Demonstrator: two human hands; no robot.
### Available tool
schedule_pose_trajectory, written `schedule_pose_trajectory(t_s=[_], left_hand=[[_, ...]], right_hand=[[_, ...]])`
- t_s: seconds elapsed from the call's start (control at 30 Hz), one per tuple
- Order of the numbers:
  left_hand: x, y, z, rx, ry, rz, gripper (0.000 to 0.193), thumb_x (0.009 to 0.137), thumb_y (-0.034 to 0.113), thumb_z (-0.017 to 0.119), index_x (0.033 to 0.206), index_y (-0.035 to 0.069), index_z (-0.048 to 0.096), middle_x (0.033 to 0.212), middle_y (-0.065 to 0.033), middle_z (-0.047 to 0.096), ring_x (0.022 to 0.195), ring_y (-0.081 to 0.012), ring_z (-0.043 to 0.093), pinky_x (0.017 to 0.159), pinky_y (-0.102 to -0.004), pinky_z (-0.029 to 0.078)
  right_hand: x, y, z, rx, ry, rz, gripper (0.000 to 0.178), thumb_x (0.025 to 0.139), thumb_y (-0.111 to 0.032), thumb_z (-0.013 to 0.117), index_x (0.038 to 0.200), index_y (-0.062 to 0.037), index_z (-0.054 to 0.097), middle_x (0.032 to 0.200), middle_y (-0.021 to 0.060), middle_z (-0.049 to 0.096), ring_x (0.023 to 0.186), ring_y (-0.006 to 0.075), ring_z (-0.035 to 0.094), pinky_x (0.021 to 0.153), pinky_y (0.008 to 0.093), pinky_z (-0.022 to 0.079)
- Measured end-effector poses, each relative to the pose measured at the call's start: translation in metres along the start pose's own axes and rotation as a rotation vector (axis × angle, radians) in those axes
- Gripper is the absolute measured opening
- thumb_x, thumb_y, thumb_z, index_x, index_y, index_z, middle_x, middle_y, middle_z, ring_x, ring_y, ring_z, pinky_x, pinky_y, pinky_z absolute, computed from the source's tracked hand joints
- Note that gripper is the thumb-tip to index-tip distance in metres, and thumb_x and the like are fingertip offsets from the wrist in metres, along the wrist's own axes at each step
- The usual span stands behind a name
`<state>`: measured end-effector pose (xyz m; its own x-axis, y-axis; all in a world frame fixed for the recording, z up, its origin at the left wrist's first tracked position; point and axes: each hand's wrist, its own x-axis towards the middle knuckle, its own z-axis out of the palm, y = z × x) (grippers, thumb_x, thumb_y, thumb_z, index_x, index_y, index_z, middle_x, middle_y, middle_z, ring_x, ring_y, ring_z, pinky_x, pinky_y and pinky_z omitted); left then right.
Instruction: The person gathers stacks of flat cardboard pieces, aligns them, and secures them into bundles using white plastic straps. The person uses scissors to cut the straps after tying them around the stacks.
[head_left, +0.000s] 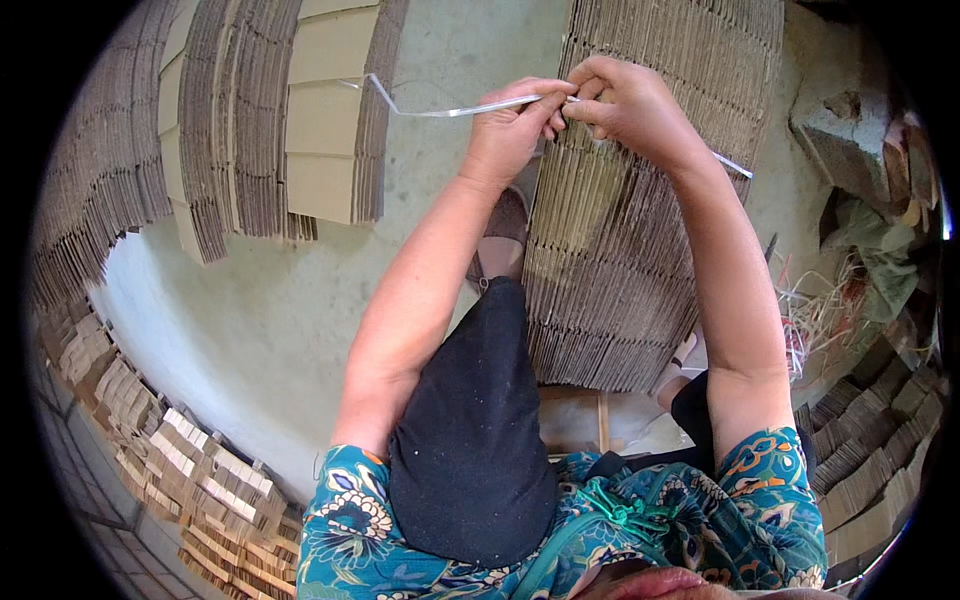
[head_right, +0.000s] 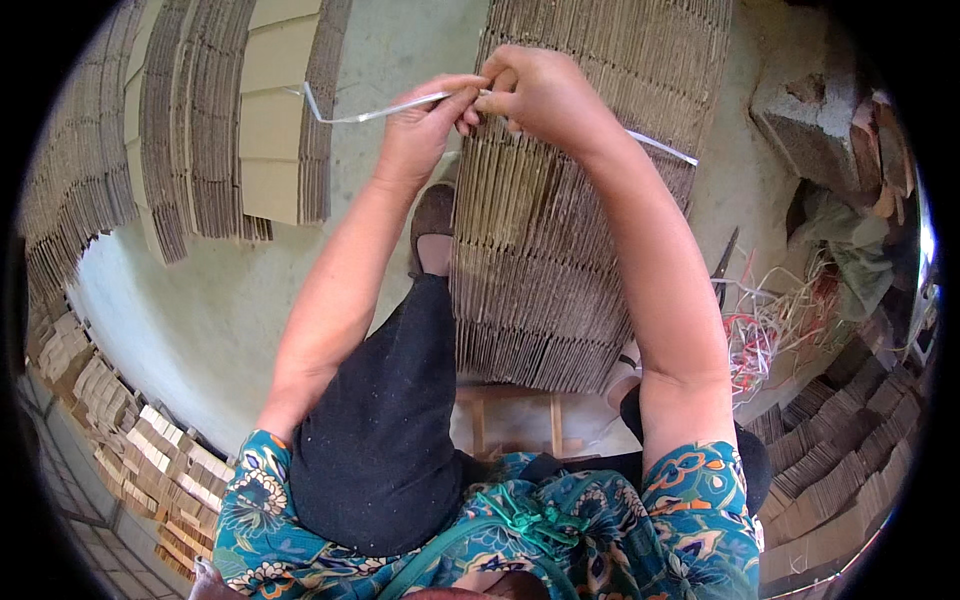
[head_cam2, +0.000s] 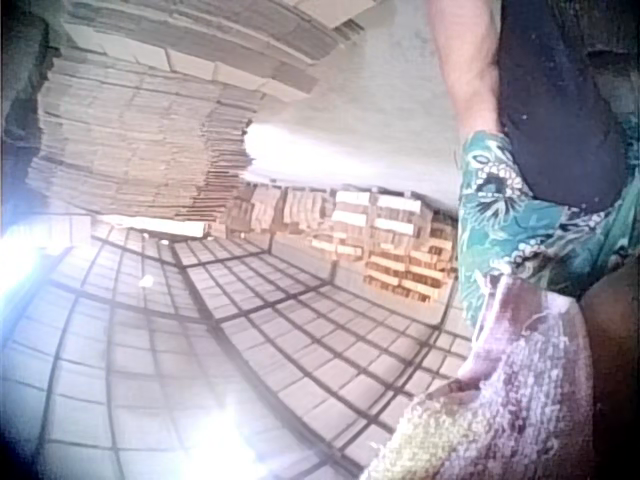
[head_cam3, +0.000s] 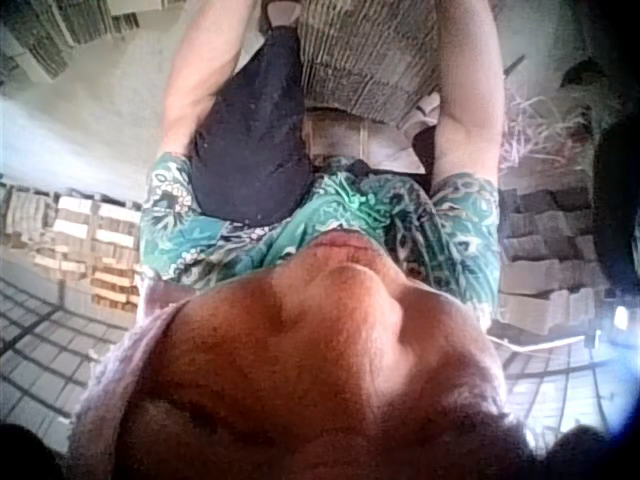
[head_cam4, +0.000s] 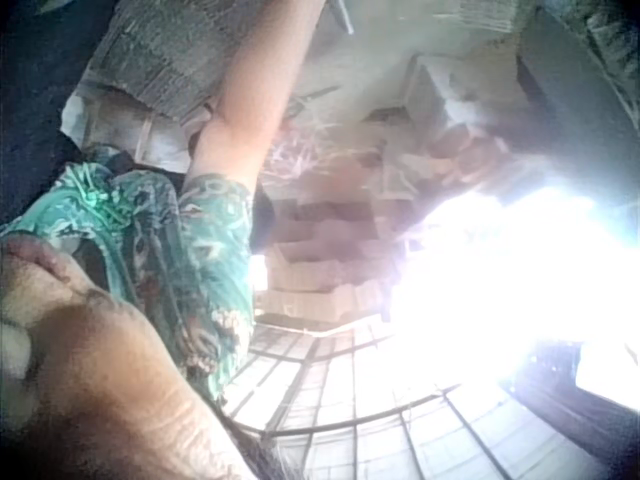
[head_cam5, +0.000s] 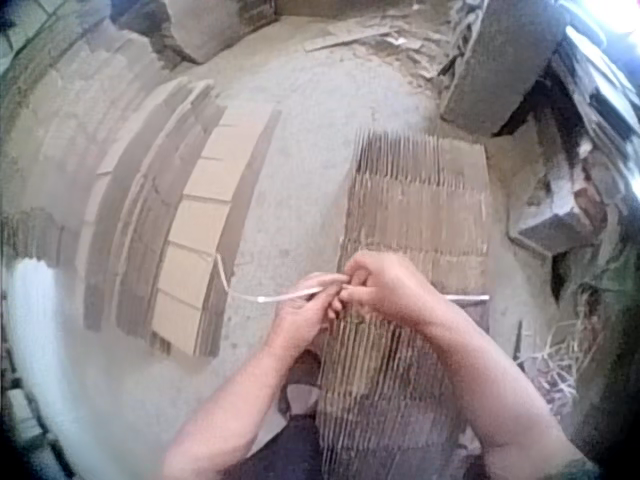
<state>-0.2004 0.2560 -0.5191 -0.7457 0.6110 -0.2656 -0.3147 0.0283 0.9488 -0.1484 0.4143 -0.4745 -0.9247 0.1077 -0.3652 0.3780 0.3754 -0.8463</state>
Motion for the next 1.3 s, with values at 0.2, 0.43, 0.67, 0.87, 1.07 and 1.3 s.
schedule_pose_trajectory(t_s=[0.2, 0.43, 0.67, 0.87, 1.07, 1.3], left_hand=[[-0.002, -0.003, 0.011, 0.254, 0.202, 0.257, 0.018, 0.091, 0.012, 0.055, 0.1, 0.001, 0.066, 0.09, -0.0042, 0.059, 0.067, -0.009, 0.055, 0.058, -0.0212, 0.047], [0.0, -0.012, 0.013, 0.215, 0.293, 0.205, 0.022, 0.093, 0.018, 0.053, 0.093, 0.0, 0.065, 0.088, -0.0064, 0.059, 0.068, -0.0128, 0.057, 0.066, -0.0253, 0.052], [0.006, -0.05, -0.013, 0.619, 0.197, -0.006, 0.028, 0.092, 0.027, 0.052, 0.08, 0.002, 0.059, 0.072, -0.0033, 0.058, 0.064, -0.0122, 0.055, 0.057, -0.028, 0.044], [0.004, -0.038, -0.011, -0.248, 0.159, -0.198, 0.024, 0.093, 0.027, 0.05, 0.082, 0.008, 0.058, 0.076, -0.0011, 0.059, 0.07, -0.0101, 0.052, 0.058, -0.0233, 0.04], [0.019, -0.009, -0.001, -0.698, 0.12, -0.166, 0.028, 0.095, 0.029, 0.047, 0.078, 0.007, 0.051, 0.074, -0.0038, 0.057, 0.066, -0.0135, 0.051, 0.055, -0.0251, 0.042], [0.031, 0.001, -0.003, -0.309, -0.027, -0.164, 0.027, 0.096, 0.026, 0.045, 0.076, 0.008, 0.046, 0.063, -0.0007, 0.046, 0.06, -0.0118, 0.049, 0.052, -0.0235, 0.039]], right_hand=[[0.004, 0.007, 0.012, -0.613, 0.307, -0.31, 0.013, 0.078, -0.016, 0.056, 0.084, -0.0067, 0.063, 0.074, 0.0169, 0.064, 0.07, 0.0325, 0.063, 0.062, 0.0434, 0.05], [-0.004, 0.0, -0.006, -0.643, 0.252, -0.406, 0.022, 0.083, -0.028, 0.056, 0.077, -0.008, 0.06, 0.074, 0.0115, 0.062, 0.075, 0.0315, 0.061, 0.064, 0.0428, 0.049], [-0.022, 0.029, -0.027, -0.684, 0.188, -0.376, 0.027, 0.087, -0.029, 0.055, 0.075, -0.0053, 0.057, 0.072, 0.0095, 0.058, 0.069, 0.0305, 0.057, 0.061, 0.0398, 0.046], [0.001, 0.014, 0.002, 0.101, 0.118, -0.278, 0.029, 0.09, -0.027, 0.052, 0.077, -0.0017, 0.06, 0.076, 0.0069, 0.066, 0.07, 0.0178, 0.061, 0.063, 0.0329, 0.047], [0.011, 0.012, 0.01, 0.234, -0.013, -0.096, 0.029, 0.092, -0.025, 0.05, 0.083, 0.0004, 0.061, 0.074, 0.0077, 0.066, 0.069, 0.0152, 0.061, 0.064, 0.0319, 0.048], [0.006, 0.024, 0.014, -0.168, 0.164, -0.373, 0.027, 0.092, -0.029, 0.05, 0.082, -0.0052, 0.057, 0.072, 0.0146, 0.06, 0.07, 0.0348, 0.058, 0.062, 0.0386, 0.047]])
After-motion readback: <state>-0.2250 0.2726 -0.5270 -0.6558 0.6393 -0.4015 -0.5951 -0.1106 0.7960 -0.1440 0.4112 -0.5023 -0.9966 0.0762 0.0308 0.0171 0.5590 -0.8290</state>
